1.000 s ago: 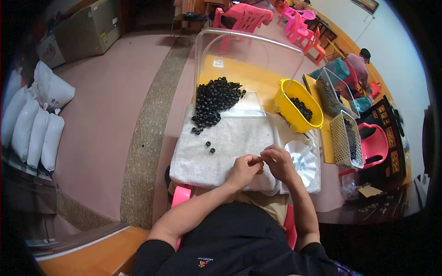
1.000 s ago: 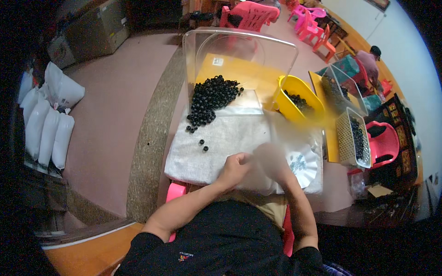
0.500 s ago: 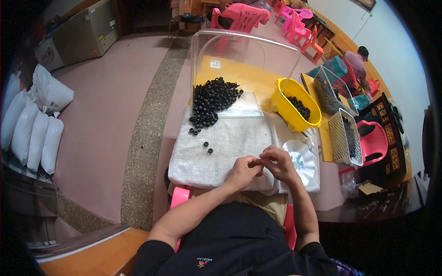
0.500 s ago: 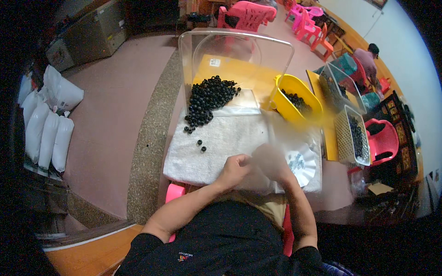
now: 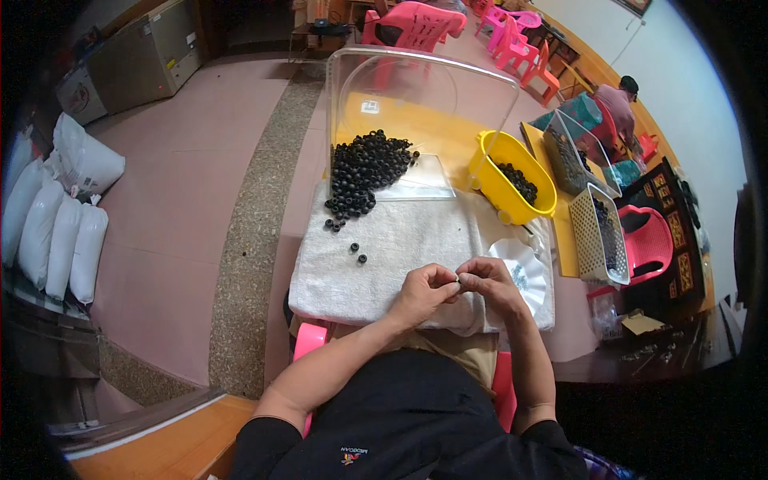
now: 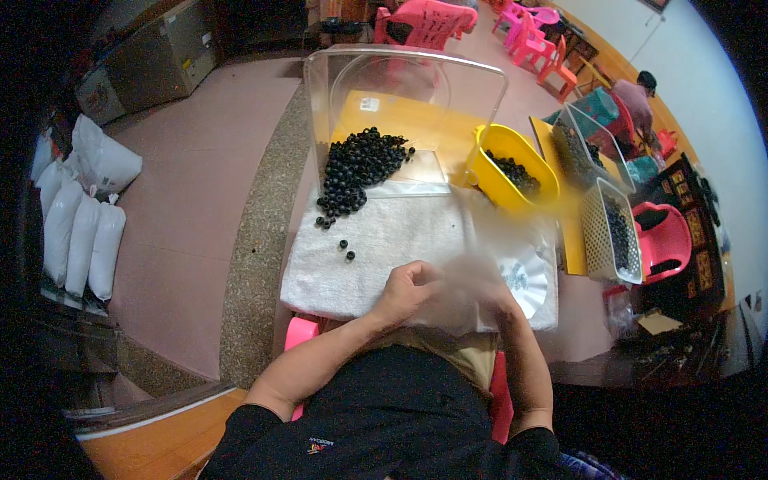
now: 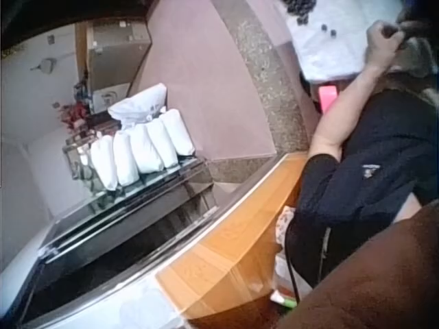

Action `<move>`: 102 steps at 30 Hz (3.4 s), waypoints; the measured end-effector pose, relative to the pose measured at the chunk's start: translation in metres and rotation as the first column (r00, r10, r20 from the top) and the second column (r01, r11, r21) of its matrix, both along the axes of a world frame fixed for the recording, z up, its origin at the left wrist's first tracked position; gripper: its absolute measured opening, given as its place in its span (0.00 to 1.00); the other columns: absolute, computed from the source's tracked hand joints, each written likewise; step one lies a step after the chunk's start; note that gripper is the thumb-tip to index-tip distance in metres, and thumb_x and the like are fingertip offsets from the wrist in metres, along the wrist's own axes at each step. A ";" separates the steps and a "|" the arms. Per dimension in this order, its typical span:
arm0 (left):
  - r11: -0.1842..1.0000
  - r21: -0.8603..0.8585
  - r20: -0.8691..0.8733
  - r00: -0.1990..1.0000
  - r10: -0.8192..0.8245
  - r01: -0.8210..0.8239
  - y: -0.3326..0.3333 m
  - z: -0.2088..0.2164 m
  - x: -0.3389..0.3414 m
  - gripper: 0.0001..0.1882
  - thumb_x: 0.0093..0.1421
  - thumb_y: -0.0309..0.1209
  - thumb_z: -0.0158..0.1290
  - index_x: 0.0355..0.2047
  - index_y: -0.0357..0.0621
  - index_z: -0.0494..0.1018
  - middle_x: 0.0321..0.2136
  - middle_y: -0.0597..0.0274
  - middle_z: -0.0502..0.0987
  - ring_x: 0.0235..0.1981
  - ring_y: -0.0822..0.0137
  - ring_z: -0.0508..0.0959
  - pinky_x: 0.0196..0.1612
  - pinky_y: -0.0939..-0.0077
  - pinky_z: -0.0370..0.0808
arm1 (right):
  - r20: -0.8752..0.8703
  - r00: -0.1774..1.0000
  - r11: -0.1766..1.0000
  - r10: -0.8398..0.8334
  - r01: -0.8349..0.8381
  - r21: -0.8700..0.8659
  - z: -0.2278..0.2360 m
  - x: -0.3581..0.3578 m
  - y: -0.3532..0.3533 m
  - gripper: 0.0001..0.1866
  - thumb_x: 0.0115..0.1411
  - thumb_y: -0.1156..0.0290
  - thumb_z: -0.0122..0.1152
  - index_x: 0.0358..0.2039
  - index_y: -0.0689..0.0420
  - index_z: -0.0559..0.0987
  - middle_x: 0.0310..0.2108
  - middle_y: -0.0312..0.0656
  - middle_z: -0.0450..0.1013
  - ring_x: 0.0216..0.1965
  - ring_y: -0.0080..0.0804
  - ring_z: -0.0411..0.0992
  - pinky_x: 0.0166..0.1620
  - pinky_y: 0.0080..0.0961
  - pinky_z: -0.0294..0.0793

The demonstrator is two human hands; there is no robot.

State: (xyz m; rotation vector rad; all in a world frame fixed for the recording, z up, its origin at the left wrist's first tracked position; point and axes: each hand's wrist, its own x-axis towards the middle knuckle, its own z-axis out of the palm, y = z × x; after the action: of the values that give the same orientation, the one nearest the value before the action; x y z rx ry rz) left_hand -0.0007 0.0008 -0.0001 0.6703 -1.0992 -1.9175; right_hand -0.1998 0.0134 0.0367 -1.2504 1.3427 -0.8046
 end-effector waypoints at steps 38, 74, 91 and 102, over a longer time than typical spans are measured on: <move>0.979 -0.205 0.100 0.995 0.009 0.011 -0.005 -0.002 -0.001 0.05 0.57 0.22 0.58 0.32 0.36 0.73 0.27 0.65 0.78 0.30 0.77 0.77 0.35 0.82 0.75 | 0.093 0.994 0.998 0.060 -0.060 -0.003 0.020 0.008 -0.001 0.09 0.60 0.72 0.62 0.36 0.60 0.72 0.31 0.35 0.71 0.35 0.26 0.75 0.40 0.24 0.76; 0.999 -0.024 -0.001 1.000 -0.027 0.027 -0.007 -0.008 -0.003 0.08 0.54 0.20 0.59 0.31 0.37 0.70 0.27 0.64 0.77 0.30 0.75 0.77 0.34 0.81 0.76 | 0.063 0.998 0.989 -0.021 0.030 -0.146 0.009 0.016 0.012 0.07 0.57 0.80 0.63 0.37 0.63 0.77 0.33 0.36 0.75 0.37 0.20 0.72 0.42 0.18 0.72; 0.998 0.059 -0.046 0.999 -0.019 0.022 -0.007 -0.009 -0.002 0.08 0.55 0.20 0.58 0.31 0.36 0.68 0.26 0.62 0.76 0.28 0.74 0.78 0.31 0.82 0.78 | -0.583 0.788 0.580 -0.198 -0.385 -0.717 0.014 0.031 0.028 0.21 0.45 0.83 0.69 0.41 0.61 0.76 0.34 0.46 0.77 0.34 0.40 0.77 0.36 0.29 0.77; 0.998 0.052 -0.001 0.999 -0.038 0.038 -0.006 -0.007 0.001 0.10 0.52 0.18 0.60 0.29 0.39 0.68 0.25 0.65 0.76 0.27 0.78 0.75 0.30 0.85 0.74 | -0.620 0.766 0.596 -0.171 -0.421 -0.684 0.016 0.034 0.033 0.25 0.44 0.82 0.70 0.45 0.60 0.74 0.36 0.47 0.77 0.36 0.43 0.77 0.37 0.31 0.77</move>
State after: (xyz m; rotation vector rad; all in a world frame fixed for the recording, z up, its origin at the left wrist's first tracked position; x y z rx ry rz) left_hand 0.0006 -0.0054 -0.0073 0.6823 -1.0715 -1.9846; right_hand -0.1663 0.0468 0.0529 -2.5263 1.3952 -0.9570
